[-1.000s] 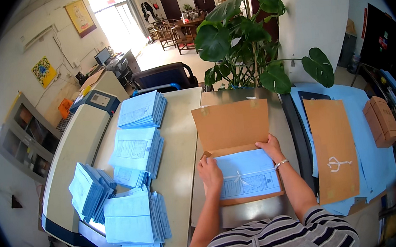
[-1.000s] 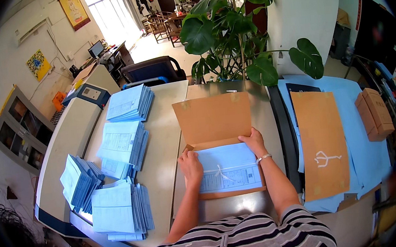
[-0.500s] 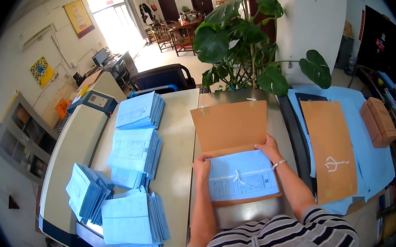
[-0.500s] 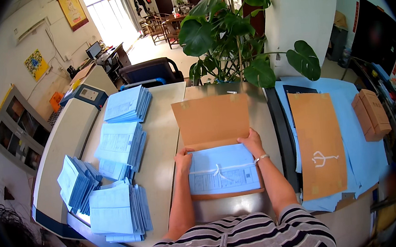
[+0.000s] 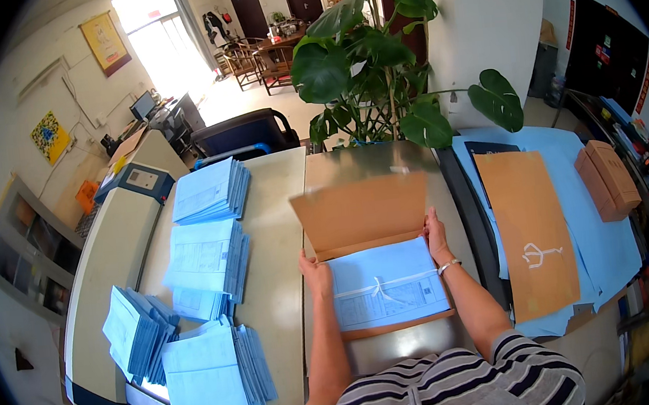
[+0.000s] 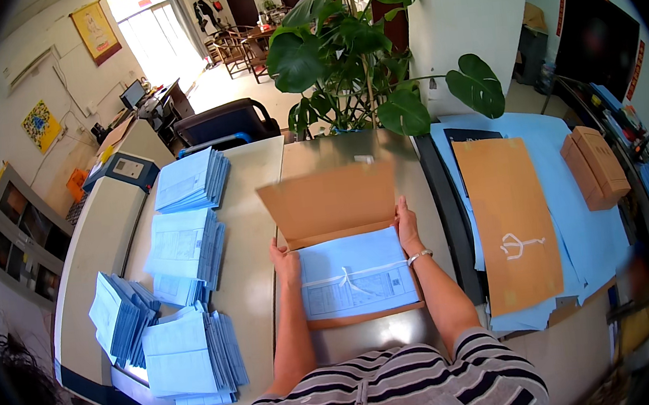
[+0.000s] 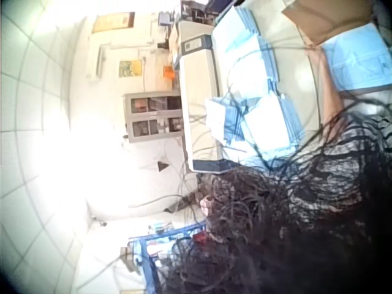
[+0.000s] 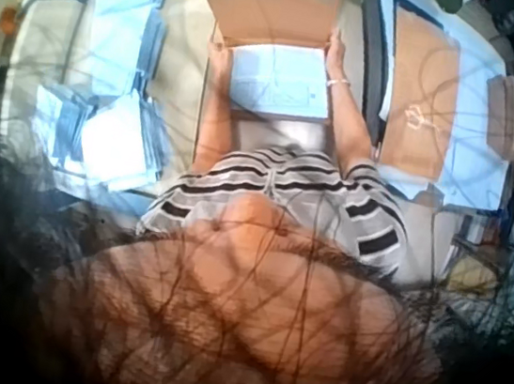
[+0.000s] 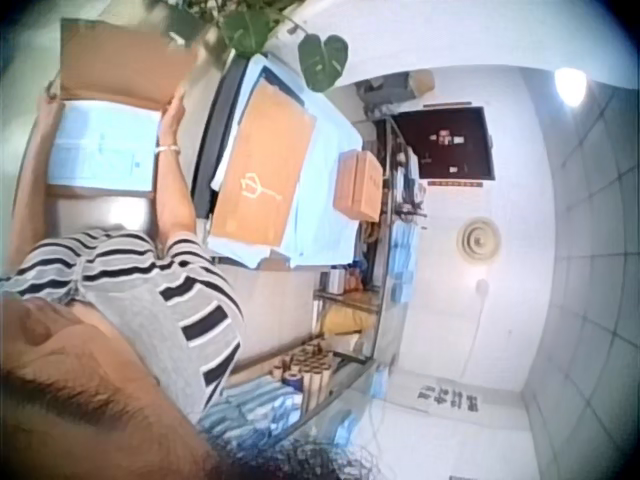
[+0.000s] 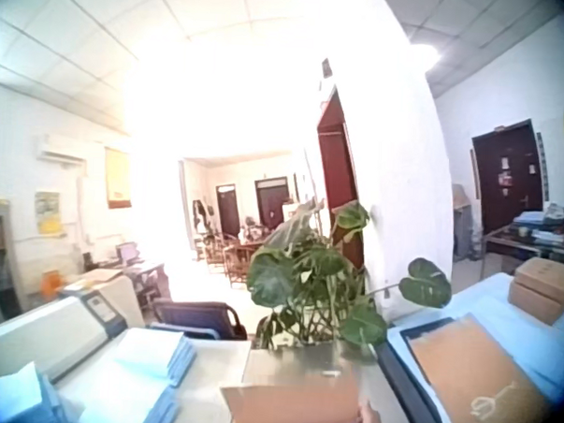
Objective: The person folds a paper file folder, places a stack of blue documents inside, and ties the folder shut with a string.
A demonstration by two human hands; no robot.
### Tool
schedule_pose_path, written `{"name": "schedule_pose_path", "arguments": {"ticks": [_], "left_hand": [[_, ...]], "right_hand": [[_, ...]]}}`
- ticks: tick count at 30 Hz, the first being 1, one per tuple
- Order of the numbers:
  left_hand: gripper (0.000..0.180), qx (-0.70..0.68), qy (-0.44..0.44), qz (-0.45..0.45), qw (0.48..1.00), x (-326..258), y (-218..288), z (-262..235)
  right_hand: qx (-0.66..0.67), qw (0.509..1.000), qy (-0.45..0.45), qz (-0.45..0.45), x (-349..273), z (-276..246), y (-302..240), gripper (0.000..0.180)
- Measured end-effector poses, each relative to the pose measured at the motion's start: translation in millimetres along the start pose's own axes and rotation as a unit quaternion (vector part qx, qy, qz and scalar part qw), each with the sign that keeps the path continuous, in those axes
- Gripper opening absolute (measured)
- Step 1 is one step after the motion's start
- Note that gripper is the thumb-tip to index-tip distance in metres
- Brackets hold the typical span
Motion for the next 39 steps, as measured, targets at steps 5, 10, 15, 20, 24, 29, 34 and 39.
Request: {"name": "schedule_pose_path", "arguments": {"ticks": [5, 10, 15, 20, 24, 29, 34, 39], "left_hand": [[0.072, -0.059, -0.045, -0.019, 0.997, 9.8, -14.0, 11.5], [0.019, -0.232, -0.111, 0.013, 0.966, 36.3, -51.1, 6.0], [0.013, -0.401, -0.169, -0.036, 0.900, -4.2, -8.6, 34.6], [0.014, -0.423, -0.140, -0.029, 0.895, 0.1, -8.5, 12.0], [0.015, -0.407, -0.146, -0.038, 0.901, -2.1, -10.6, 21.0], [0.014, -0.432, -0.158, -0.036, 0.887, 1.2, -22.7, 22.1], [0.014, -0.430, -0.162, -0.023, 0.888, 0.8, -17.6, 26.9], [0.016, -0.422, -0.158, -0.034, 0.892, -0.3, -15.1, 20.3]], "right_hand": [[-0.009, 1.000, -0.023, -0.010, 7.7, -8.7, 8.6, 0.060], [0.029, 0.997, -0.066, -0.021, 16.7, 7.3, 17.4, 0.059], [0.081, 0.996, -0.045, 0.011, 18.3, -20.7, 27.6, 0.060], [0.179, 0.982, -0.057, 0.024, -2.6, 0.1, 13.5, 0.032], [0.213, 0.977, -0.022, 0.004, -12.9, -15.5, 13.3, 0.030], [0.222, 0.972, -0.048, 0.052, -25.0, -9.9, 8.5, 0.036], [0.101, 0.990, -0.097, 0.014, -43.4, -17.9, 10.0, 0.046], [0.029, 0.993, -0.104, 0.048, -49.7, -6.6, 7.1, 0.043]]}}
Point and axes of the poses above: each hand's wrist, its own x-axis towards the middle knuckle, its own z-axis out of the palm, y = z × x, the point moved 8 cm from there along x, towards the middle knuckle, and after that the axes turned 1 degree about -y, right-handed, at the moved point
